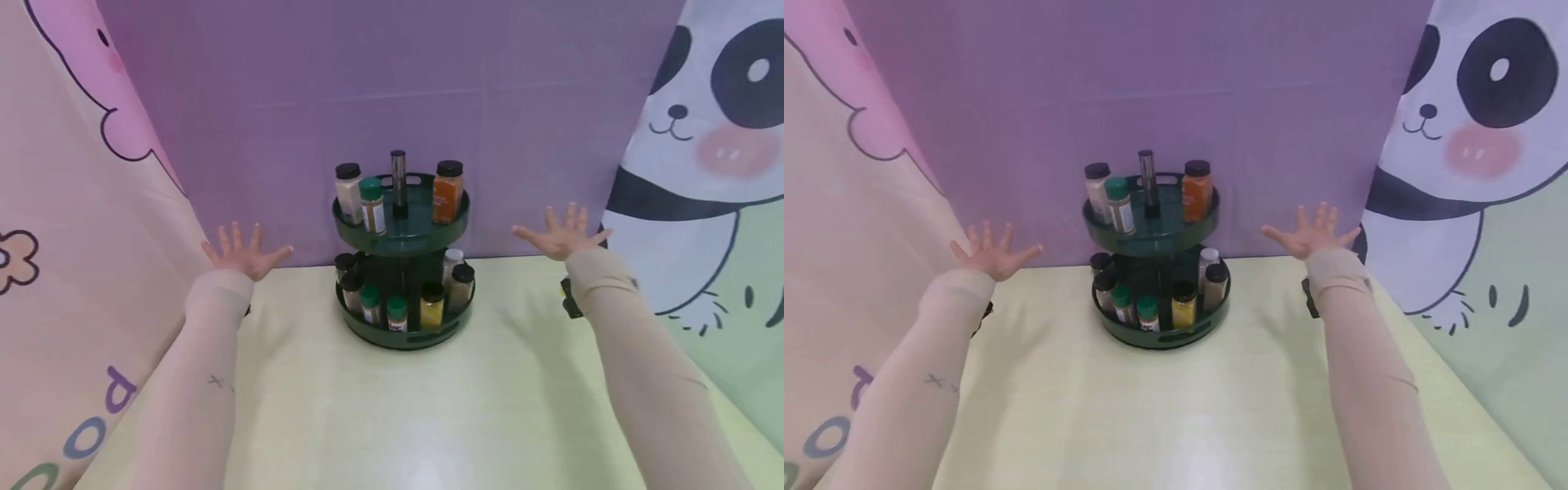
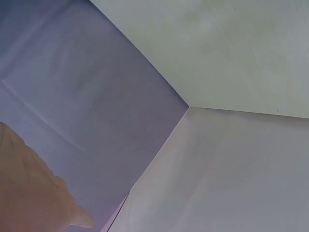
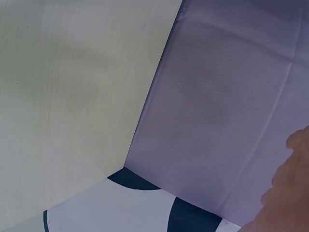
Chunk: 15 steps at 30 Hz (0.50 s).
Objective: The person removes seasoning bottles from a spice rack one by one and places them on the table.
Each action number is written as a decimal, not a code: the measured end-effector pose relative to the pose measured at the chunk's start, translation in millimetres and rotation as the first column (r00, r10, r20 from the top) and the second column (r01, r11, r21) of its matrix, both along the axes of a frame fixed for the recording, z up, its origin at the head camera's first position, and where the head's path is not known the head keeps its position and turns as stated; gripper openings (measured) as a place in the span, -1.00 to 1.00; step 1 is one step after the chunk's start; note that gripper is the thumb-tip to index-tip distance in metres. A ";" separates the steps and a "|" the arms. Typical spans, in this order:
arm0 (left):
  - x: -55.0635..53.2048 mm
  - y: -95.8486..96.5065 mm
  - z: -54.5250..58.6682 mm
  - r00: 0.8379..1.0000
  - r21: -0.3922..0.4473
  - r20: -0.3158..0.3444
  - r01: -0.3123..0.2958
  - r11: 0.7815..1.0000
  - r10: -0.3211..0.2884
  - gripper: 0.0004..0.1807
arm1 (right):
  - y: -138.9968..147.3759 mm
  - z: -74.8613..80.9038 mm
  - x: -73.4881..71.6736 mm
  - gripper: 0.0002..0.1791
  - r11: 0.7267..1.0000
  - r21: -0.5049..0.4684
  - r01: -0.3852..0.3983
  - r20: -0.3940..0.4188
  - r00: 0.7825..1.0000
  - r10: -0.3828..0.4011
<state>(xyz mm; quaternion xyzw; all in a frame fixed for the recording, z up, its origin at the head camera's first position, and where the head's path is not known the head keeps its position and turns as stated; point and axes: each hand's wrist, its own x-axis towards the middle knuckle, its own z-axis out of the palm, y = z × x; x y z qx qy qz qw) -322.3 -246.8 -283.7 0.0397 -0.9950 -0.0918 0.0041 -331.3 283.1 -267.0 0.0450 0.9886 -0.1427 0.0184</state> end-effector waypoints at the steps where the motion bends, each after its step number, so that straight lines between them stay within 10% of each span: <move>1: 0.1 0.1 -0.6 1.000 -0.001 0.005 0.000 1.000 0.000 0.18 | -0.8 -0.1 -0.1 0.20 1.000 -0.001 0.001 0.004 1.000 -0.001; 15: -2.9 -0.4 -0.1 1.000 0.012 0.008 0.010 1.000 -0.011 0.17 | -6.3 0.8 0.8 0.19 1.000 -0.003 0.006 0.019 1.000 -0.005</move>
